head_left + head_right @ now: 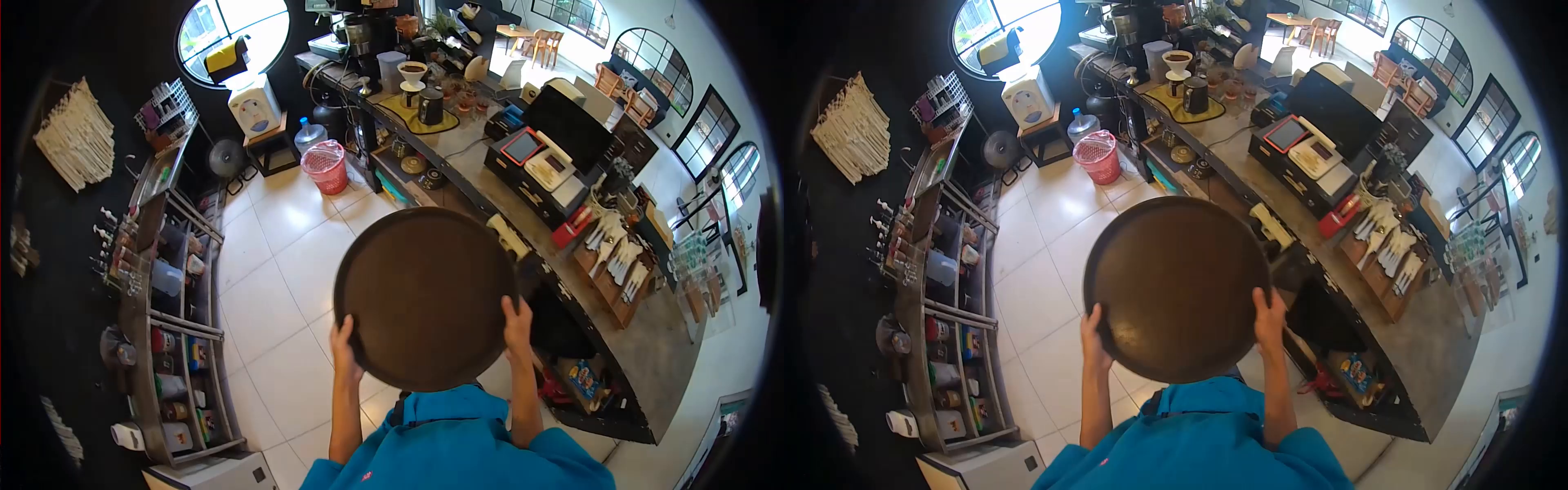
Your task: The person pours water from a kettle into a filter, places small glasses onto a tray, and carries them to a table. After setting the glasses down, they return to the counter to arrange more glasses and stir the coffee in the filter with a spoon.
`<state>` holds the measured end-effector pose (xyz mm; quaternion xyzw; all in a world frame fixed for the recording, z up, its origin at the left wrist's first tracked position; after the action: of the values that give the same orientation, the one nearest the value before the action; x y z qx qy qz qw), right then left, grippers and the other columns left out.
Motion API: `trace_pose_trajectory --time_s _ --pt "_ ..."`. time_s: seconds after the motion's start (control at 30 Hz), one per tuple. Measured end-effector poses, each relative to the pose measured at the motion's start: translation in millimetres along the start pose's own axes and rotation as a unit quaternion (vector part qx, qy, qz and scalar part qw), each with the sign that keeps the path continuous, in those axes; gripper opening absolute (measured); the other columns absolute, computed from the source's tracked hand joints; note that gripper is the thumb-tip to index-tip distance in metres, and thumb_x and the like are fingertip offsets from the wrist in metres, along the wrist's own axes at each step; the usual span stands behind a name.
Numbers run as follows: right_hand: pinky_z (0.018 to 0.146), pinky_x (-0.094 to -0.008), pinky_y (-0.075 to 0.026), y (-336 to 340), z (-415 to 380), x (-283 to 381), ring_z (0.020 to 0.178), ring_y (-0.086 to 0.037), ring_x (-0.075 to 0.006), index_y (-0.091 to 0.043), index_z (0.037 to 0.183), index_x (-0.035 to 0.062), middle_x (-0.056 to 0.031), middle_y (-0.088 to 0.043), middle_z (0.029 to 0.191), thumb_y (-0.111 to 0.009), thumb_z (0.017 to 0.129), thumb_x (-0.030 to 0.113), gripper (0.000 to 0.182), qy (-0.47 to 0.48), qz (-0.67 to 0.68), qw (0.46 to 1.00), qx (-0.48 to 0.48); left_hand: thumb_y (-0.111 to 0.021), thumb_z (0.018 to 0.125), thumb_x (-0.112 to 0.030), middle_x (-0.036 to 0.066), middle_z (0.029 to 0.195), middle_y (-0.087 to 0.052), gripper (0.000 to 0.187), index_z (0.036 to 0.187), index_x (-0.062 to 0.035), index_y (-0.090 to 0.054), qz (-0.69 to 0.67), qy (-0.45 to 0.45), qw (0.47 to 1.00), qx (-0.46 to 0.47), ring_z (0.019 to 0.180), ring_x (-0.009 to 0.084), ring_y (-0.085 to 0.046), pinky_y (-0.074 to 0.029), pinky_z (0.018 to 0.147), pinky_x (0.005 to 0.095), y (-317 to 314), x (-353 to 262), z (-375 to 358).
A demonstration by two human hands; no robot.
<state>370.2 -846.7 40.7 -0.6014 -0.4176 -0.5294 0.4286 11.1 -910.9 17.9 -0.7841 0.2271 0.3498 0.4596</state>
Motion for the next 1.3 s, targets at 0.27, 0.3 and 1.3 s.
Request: trace_pose_trajectory --time_s 0.27,0.3,1.3 --pt "0.085 -0.0289 -0.048 -191.9 81.6 -61.5 0.098 -0.06 -0.0147 -0.056 0.125 -0.0023 -0.0087 -0.066 0.111 -0.056 0.098 0.022 0.037 -0.062 0.054 0.976 0.2 -0.054 0.098 -0.029 0.011 0.117 -0.063 0.042 0.125 0.0031 -0.053 0.206 -0.059 0.976 -0.034 0.107 0.0194 -0.06 -0.047 0.093 0.0323 64.6 -117.6 143.1" --pt "0.085 -0.0285 -0.048 -211.6 88.5 -65.8 0.098 -0.06 -0.0144 -0.056 0.125 -0.0017 -0.0086 -0.066 0.111 -0.056 0.097 0.021 0.036 -0.052 0.077 0.972 0.216 -0.053 0.099 -0.029 0.01 0.116 -0.063 0.042 0.125 0.0034 -0.053 0.24 -0.069 0.968 -0.017 0.107 0.0183 -0.059 -0.045 0.094 0.0309 65.3 -134.1 163.2" --pt "0.095 -0.0411 -0.045 -209.2 666.5 18.6 0.109 -0.059 -0.0293 -0.043 0.137 0.0046 -0.017 -0.061 0.114 -0.082 0.073 0.032 0.08 0.217 -0.386 0.867 -0.231 -0.053 0.099 -0.034 -0.006 0.067 -0.042 0.046 0.07 0.0017 -0.05 0.589 -0.143 0.772 0.193 0.065 0.0064 -0.035 -0.03 0.057 0.0275 -131.3 -223.2 786.9"
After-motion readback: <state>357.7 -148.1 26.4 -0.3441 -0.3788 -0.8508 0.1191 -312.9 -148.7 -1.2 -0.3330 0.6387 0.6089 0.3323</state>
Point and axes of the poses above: each hand's wrist, its own z-axis towards the middle knuckle, its own y-axis out of the back of the hand, x = y × z, the point moved 9 cm from there along z, towards the middle knuckle
